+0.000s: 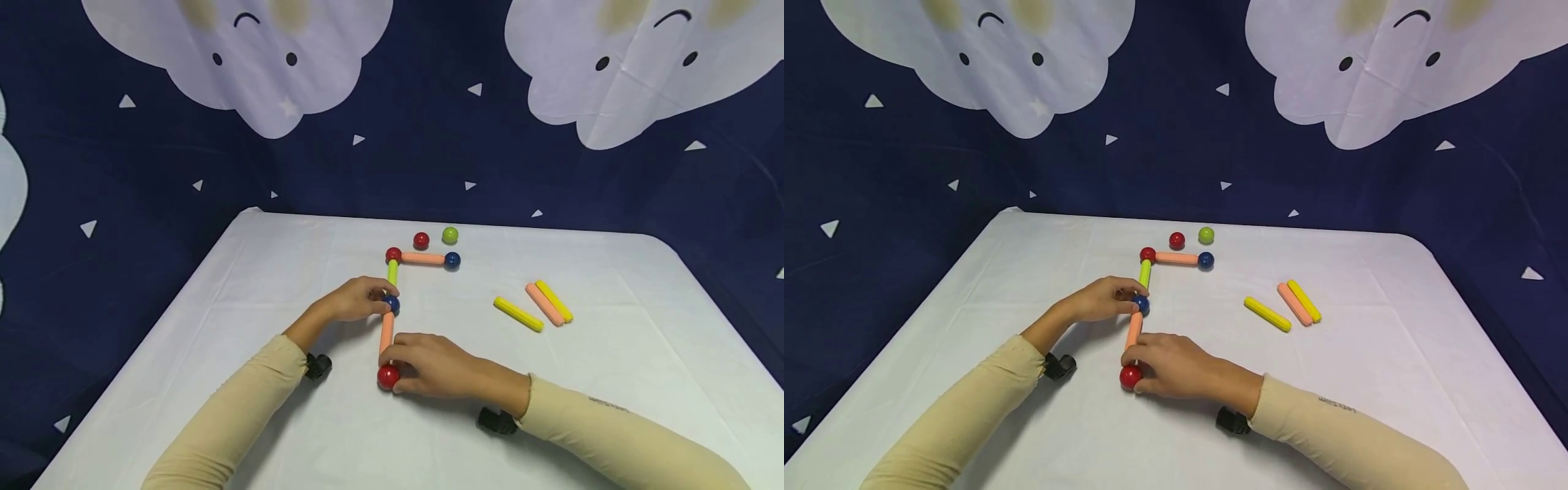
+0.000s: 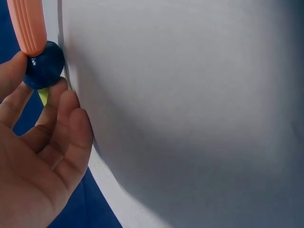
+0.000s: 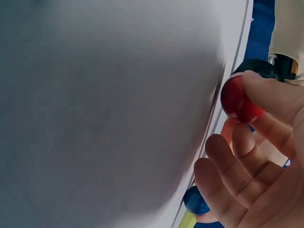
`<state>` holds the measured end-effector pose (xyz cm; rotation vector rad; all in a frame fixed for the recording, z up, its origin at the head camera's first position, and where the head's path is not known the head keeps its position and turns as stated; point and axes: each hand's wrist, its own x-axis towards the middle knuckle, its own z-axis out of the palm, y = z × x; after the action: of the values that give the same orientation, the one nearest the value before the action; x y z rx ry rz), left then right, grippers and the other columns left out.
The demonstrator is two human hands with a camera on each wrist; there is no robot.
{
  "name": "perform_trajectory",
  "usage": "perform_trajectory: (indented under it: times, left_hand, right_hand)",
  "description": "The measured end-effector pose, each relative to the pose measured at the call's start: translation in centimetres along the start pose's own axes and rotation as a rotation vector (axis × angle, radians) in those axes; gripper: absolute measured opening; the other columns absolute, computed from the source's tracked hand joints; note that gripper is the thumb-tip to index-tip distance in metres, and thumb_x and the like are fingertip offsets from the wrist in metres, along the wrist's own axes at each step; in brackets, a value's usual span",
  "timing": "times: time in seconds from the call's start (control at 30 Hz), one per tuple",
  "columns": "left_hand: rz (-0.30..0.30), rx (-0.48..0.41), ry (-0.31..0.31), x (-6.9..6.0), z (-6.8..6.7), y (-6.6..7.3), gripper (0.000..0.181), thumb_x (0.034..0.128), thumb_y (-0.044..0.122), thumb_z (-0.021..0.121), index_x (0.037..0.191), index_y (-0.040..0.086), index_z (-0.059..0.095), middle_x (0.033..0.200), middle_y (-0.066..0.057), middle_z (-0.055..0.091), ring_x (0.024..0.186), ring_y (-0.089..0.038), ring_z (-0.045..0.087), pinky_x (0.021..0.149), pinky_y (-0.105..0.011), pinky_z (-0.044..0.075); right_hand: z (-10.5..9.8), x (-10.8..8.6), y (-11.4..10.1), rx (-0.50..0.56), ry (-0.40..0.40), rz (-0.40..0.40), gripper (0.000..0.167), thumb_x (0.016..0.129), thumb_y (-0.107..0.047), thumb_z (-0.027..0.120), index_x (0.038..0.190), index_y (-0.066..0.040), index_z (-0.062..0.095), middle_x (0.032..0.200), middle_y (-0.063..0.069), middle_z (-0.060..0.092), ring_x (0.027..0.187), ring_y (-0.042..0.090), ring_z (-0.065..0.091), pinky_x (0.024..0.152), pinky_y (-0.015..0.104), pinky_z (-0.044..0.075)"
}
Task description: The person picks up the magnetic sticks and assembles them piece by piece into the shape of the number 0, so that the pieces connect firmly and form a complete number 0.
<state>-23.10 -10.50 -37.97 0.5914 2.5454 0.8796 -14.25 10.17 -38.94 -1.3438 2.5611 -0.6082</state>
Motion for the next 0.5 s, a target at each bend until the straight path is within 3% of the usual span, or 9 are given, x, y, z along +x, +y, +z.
perform_trajectory:
  times: [0.5]
  left_hand:
    - [-0.004, -0.004, -0.015, 0.30, -0.09, -0.10, 0.033, 0.0956, 0.019, 0.064, 0.128, 0.016, 0.064, 0.107, -0.007, 0.067, 0.088, -0.015, 0.053, 0.074, -0.026, 0.043]
  right_hand:
    - [0.44, 0.76, -0.24, -0.051, 0.047, 0.006, 0.033, 0.085, -0.035, 0.078, 0.111, -0.022, 0.063, 0.101, -0.008, 0.063, 0.086, 0.002, 0.055, 0.077, 0.020, 0.047]
